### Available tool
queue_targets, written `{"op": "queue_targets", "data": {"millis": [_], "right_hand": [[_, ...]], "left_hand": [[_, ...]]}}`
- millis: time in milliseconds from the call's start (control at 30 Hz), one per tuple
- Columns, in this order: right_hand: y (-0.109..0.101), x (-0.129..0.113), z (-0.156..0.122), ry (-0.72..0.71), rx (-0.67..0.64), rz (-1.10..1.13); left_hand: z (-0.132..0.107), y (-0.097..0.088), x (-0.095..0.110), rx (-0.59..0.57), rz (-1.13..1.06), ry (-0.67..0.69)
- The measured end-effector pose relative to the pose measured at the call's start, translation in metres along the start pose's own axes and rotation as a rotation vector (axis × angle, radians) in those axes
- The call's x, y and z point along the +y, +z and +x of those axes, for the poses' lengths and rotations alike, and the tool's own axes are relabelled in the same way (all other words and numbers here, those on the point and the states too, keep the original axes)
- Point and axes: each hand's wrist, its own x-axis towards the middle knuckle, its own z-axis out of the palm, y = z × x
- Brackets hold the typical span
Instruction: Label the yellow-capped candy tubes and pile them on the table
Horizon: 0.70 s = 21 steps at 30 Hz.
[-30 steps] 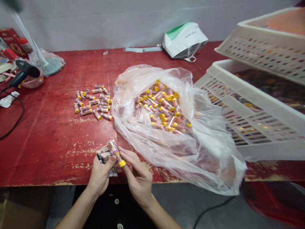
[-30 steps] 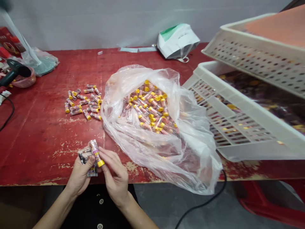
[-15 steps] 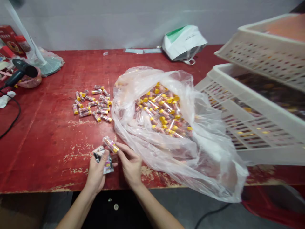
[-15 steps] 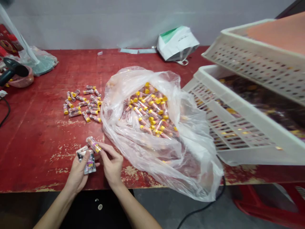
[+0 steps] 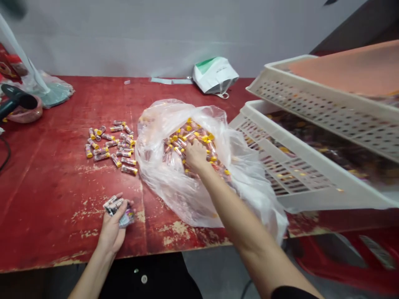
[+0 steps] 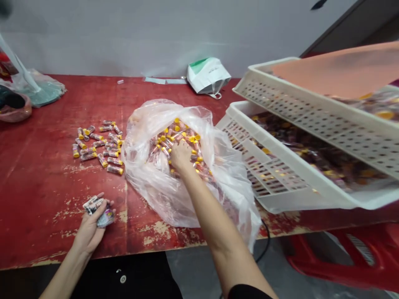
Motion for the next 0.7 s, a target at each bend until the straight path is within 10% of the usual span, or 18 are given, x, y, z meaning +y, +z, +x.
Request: {"op": "queue_targets", "data": {"millis": [467,633,700], "right_hand": [[-0.018,0.003,-0.022,-0.152,0.012,0.28],[-0.021,-0.05,-0.111,-0.243,-0.008,0.874],[-0.013,-0.083,-0.162,-0.246,-0.291,1.216]], "left_hand": [[-0.018,0.013,0.0,0.019,-0.044,0.098],[-0.018,0.021,-0.007,0.089,-0.09,0.185],[-0.018,0.023,-0.009,0.112,-0.107,0.217]]}}
